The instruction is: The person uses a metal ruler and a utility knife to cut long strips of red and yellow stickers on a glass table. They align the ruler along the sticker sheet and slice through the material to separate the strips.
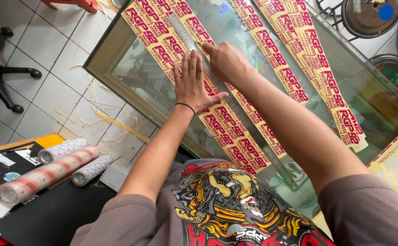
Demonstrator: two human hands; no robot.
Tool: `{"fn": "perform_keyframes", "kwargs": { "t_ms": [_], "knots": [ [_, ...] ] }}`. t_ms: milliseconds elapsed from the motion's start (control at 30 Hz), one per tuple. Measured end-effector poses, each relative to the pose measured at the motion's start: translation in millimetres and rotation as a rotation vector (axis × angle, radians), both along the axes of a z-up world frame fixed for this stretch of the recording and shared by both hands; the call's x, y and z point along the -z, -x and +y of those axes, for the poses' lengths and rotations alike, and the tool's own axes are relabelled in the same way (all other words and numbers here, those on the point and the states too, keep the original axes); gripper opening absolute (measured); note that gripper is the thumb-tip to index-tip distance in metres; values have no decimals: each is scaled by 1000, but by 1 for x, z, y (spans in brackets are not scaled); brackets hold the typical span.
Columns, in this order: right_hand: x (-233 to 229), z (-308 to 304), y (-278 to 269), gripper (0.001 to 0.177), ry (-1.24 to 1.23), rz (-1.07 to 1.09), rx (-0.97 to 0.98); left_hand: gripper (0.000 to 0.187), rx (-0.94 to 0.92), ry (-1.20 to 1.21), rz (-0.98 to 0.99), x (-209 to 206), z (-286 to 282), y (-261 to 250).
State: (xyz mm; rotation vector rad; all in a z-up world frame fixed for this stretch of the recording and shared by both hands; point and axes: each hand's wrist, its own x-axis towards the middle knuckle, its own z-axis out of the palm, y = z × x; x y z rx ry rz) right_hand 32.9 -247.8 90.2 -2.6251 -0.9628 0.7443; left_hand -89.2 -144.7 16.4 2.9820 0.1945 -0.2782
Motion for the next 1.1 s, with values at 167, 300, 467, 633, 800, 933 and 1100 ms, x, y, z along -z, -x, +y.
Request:
{"fn": "perform_keyframes", "kwargs": {
  "t_ms": [167,300,467,633,800,933,1100],
  "knots": [
    [-2,1,0,43,33,14,5,142,1,-1,32,-5,0,-1],
    [2,-3,5,46,-42,21,34,143,-4,-19,86,-10,-2,-2],
    [12,-21,29,47,-269,33,90,143,-21,39,35,-10,-3,-4],
    [27,-65,60,48,-379,-60,35,137,-30,84,75,-10,-1,-7],
    [-18,-123,119,41,-318,8,114,143,-28,122,54,-9,-1,-3],
    [-19,-172,162,41,-262,8,137,142,-21,117,37,-11,-1,-1],
    [8,-208,187,46,-175,-57,173,140,-11,138,12,-12,1,4]
  ]
}}
